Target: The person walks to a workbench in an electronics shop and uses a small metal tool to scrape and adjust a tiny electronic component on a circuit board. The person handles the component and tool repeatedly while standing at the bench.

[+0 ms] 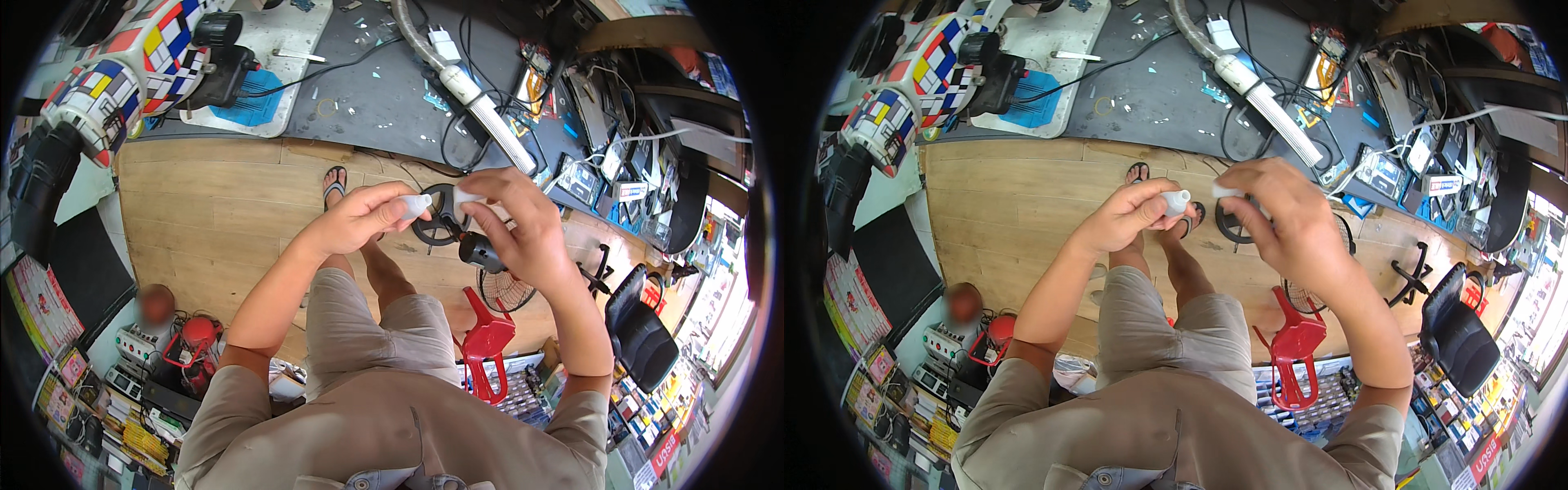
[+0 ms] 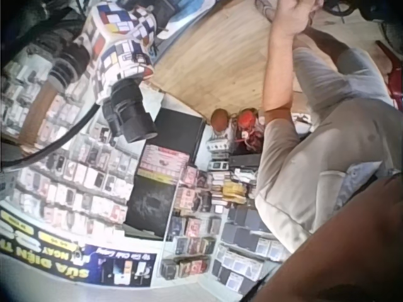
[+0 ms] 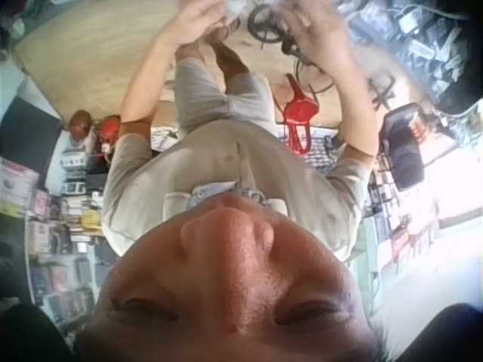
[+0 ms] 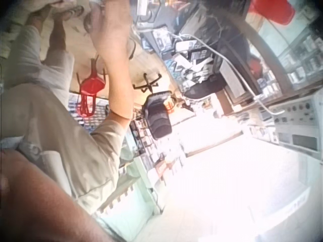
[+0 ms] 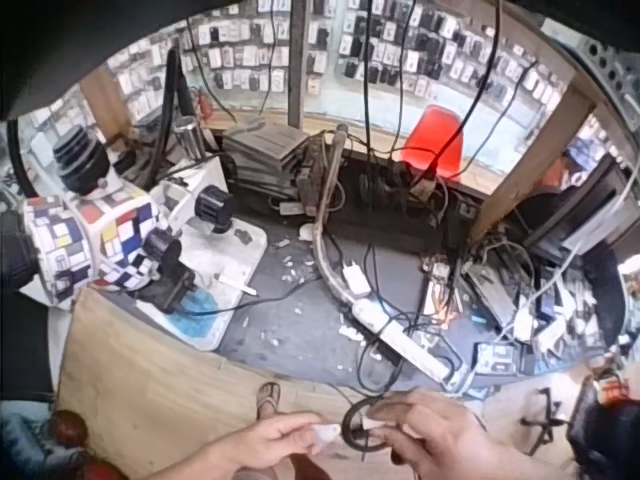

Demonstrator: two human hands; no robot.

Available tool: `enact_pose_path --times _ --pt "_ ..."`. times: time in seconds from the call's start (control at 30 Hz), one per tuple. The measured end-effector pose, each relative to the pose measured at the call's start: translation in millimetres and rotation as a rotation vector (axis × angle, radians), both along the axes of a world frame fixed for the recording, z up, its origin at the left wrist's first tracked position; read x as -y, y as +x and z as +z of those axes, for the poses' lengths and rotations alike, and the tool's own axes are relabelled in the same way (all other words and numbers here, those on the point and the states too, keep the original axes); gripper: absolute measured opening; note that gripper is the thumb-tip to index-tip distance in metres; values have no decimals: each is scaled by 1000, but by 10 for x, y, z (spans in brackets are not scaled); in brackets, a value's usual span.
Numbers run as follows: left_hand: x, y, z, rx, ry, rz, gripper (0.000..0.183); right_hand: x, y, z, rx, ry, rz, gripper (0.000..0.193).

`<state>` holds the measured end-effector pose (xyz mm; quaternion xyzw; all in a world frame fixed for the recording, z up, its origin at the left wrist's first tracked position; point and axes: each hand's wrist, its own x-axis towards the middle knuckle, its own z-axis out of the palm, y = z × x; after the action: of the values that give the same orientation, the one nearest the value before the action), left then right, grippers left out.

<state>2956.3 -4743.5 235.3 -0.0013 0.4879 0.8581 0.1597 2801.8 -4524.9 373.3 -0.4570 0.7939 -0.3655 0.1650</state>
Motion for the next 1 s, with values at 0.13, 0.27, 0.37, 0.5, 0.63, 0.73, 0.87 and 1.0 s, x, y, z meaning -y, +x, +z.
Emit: enact_pose_path --times 0.13,0.27,0.37,0.5,0.63,0.73,0.87,1.0 --pt "61 14 26 -35 -185 105 40 43 25 -215 94 41 -247 24" --pt "215 71 61 16 -385 238 35 215 34 -602 64 16 -334 22" --pt "266 117 -53 20 -416 382 27 352 39 -814 -5 -8 -341 21" --pt "314 91 -86 44 -349 533 20 434 45 -981 -71 9 -353 21" --pt "477 -31 -69 -53 -534 524 20 541 34 -1061 -241 -31 -356 22" --pt "597 -117 -172 -126 -713 573 21 670 2 -1125 -416 -2 -342 23" --pt "623 -243 -196 -69 -623 720 19 960 -131 -1276 -593 -45 -331 23" --pt "682 -290 -234 -91 -625 737 19 1264 -291 -1445 -644 -15 -367 21"
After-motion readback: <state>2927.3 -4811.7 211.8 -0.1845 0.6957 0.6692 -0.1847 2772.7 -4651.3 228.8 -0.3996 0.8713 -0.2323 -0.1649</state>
